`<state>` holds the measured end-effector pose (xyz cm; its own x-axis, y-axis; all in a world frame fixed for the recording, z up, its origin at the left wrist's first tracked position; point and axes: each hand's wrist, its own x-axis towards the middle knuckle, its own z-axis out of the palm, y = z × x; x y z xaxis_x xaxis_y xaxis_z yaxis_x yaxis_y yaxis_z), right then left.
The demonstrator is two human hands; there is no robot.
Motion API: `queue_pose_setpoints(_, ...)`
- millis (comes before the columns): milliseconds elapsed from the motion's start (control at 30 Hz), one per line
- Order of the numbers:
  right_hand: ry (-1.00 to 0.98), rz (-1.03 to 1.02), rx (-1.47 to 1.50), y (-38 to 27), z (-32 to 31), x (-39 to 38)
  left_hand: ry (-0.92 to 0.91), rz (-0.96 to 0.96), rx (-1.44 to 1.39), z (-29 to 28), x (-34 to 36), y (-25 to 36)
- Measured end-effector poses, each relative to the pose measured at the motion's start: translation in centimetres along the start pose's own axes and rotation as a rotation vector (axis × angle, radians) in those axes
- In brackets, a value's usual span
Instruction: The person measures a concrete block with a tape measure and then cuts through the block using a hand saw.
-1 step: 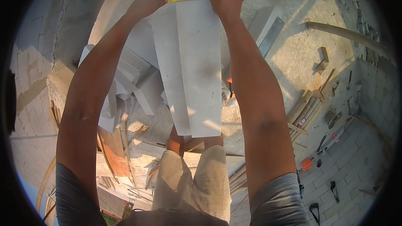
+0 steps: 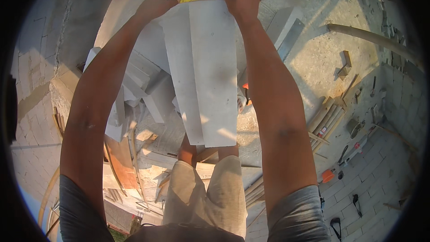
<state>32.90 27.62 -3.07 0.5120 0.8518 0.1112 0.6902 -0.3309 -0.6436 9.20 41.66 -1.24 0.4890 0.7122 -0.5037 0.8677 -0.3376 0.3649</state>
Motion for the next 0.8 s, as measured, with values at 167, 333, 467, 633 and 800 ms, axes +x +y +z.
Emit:
queue_pose_setpoints(167, -0.142, 0.015, 0.001, -2.1, 0.5, 1.0, 0.026, -0.006, 0.012, 0.4, -0.1, -0.3)
queue_pose_setpoints(333, -0.343, 0.164, -0.159, -2.2, 0.4, 2.5, -0.031, -0.004, 0.064, 0.2, 0.0, 0.2)
queue_pose_setpoints(467, -0.382, 0.259, -0.098, -1.6, -0.3, 3.4, -0.057, -0.011, 0.059, 0.2, 0.2, 0.3)
queue_pose_setpoints(633, -0.338, 0.225, -0.172, -2.2, -1.5, 4.0, -0.012, -0.012, 0.087, 0.6, 0.3, -0.1)
queue_pose_setpoints(800, -0.407, 0.131, -0.244, -2.6, -1.3, 3.6, -0.031, -0.009, 0.084, 0.7, 0.5, 0.2)
